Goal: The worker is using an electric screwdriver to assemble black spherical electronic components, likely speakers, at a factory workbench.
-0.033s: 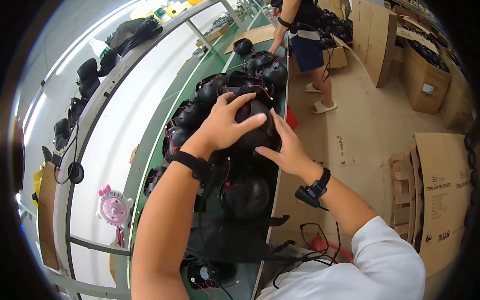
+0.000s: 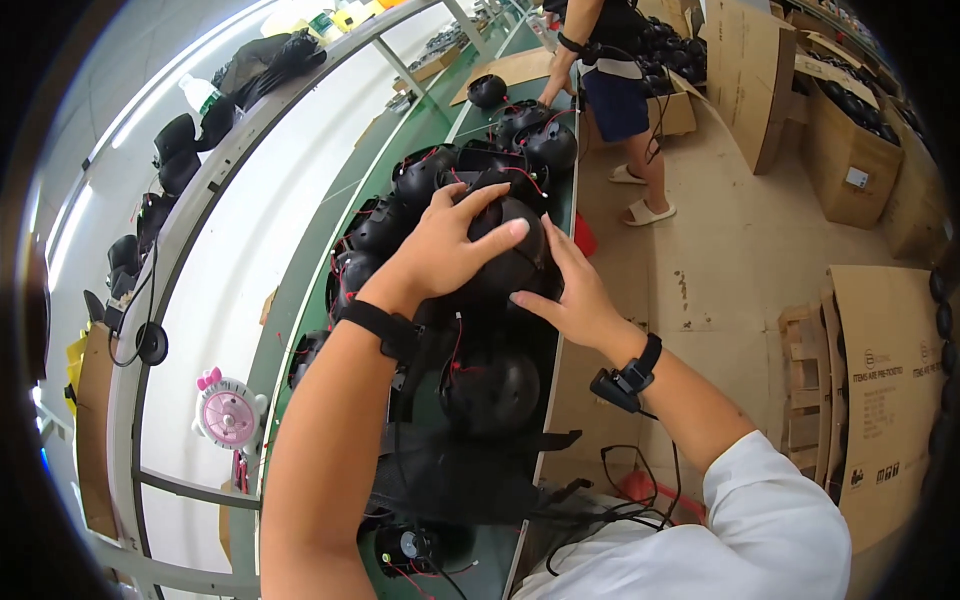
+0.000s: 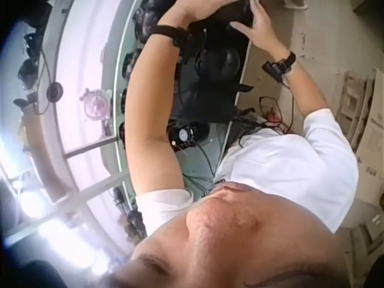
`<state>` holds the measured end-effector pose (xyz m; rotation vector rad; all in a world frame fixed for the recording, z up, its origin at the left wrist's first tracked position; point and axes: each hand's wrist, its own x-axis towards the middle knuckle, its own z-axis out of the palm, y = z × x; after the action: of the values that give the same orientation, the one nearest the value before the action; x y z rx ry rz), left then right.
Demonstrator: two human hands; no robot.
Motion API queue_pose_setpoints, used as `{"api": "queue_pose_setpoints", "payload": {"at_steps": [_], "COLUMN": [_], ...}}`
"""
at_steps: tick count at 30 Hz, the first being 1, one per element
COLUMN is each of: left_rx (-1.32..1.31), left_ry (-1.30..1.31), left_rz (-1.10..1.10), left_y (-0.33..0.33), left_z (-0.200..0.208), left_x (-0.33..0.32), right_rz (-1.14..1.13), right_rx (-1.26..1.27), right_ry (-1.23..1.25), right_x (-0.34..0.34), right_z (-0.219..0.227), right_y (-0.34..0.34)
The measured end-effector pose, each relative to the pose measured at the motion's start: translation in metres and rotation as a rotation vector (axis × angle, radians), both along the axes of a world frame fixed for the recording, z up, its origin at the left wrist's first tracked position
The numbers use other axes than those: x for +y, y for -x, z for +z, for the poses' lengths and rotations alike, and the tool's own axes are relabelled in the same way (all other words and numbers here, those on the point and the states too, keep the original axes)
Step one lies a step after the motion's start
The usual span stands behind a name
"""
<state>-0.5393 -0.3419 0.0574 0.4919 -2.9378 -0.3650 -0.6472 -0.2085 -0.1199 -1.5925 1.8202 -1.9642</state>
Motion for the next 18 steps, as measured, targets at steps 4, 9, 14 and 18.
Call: {"api": "queue_pose_setpoints", "payload": {"at_steps": [4,9,14,18], "left_rx": [0.065,0.097,-0.187,-0.299], "left_ry": [0.026,0.119,0.255,0.137], "left_rz": [0.011,0.024,0.221,0.653], "left_y": [-0.016,-0.085,-0.214,-0.332], "left_z": [0.018,0.080,0.156,0.194], "left_x": [0.004,0.036,0.035,0.020], "right_rz": [-0.029,0.075,-0.010,-0.143], "right_rx": [0.027,-0.110,-0.004,-0.052], "right_ry": [-0.034,0.021,0.238,0.466], "right_x": [0.005,0.016,0.006,0.055], "right_z": [0.004,0.003,-0.011,-0.008], "right_y": [0.000,-0.001,-0.001,-0.016]}}
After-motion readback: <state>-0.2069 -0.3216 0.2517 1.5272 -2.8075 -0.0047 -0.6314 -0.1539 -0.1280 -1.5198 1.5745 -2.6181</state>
